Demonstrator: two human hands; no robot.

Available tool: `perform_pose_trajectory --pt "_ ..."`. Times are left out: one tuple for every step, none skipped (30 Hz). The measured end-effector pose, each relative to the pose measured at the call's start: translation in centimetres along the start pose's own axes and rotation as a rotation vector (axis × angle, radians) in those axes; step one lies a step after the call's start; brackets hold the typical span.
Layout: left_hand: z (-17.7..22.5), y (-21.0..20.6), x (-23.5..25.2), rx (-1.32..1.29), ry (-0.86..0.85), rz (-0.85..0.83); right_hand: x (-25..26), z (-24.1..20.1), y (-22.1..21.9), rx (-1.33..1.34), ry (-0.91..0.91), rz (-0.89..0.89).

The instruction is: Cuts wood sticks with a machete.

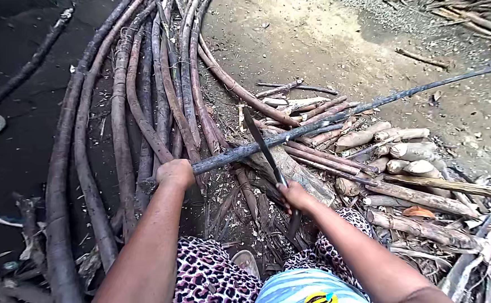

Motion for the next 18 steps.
perform_pose_trajectory --pt "0.2 0.0 -0.1 0.008 0.005 0.005 -0.6 -0.4 0.2 0.296 -0.029 -0.029" --pt "0.3 0.0 -0.2 0.015 0.009 0.006 -0.9 -0.3 0.4 0.485 -0.061 -0.044" --pt "0.3 -0.1 -0.3 0.026 0.011 0.005 -1.1 0.1 0.9 0.496 -0.054 -0.03" --pt "0.3 -0.1 -0.2 0.028 0.009 0.001 -1.1 0.5 1.5 0.385 -0.016 0.007" --pt "0.3 0.0 -0.1 0.028 0.004 -0.003 -1.3 0.8 1.9 0.278 0.024 0.054" --pt "0.4 0.3 -0.1 0.027 -0.001 -0.005 -1.7 0.8 2.1 0.217 0.061 0.095" --pt "0.5 0.5 0.0 0.029 -0.003 -0.007 -2.3 0.2 2.5 0.2 0.096 0.123" --pt "0.5 0.6 0.1 0.027 0.0 -0.013 -3.1 -1.0 2.9 0.209 0.135 0.137" --pt "0.5 0.4 0.2 0.029 0.004 -0.018 -4.0 -2.4 3.5 0.223 0.183 0.147" --pt "0.4 0.2 0.3 0.031 0.004 -0.02 -5.1 -4.1 4.6 0.247 0.248 0.171" --pt "0.4 0.2 0.5 0.031 0.004 -0.021 -6.2 -6.3 5.9 0.278 0.342 0.209" --pt "0.4 0.2 0.6 0.025 0.006 -0.027 -7.5 -8.8 7.6 0.297 0.473 0.257" --pt "0.5 0.1 0.6 0.023 0.007 -0.035 -8.9 -11.4 9.4 0.294 0.626 0.316" --pt "0.4 0.0 0.6 0.024 0.007 -0.04 -10.5 -14.1 11.2 0.277 0.786 0.381" --pt "0.4 -0.2 0.6 0.028 0.007 -0.047 -12.1 -16.6 13.0 0.26 0.961 0.453" --pt "0.4 -0.3 0.6 0.032 0.005 -0.055 -13.7 -19.1 14.6 0.248 1.135 0.531" --pt "0.4 -0.3 0.6 0.037 0.002 -0.063 -15.0 -21.1 16.0 0.246 1.279 0.607" --pt "0.4 -0.2 0.6 0.04 -0.002 -0.068 -15.9 -22.7 17.0 0.273 1.393 0.686"
Point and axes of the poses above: each hand's wrist, its own x-axis towards the middle knuckle, its own y-axis out of the back of the hand, z = x × y, the point moved 10 cm from there along x, towards the middle knuckle, and after that the axes turned 11 degrees about y, right-handed, at the moved point
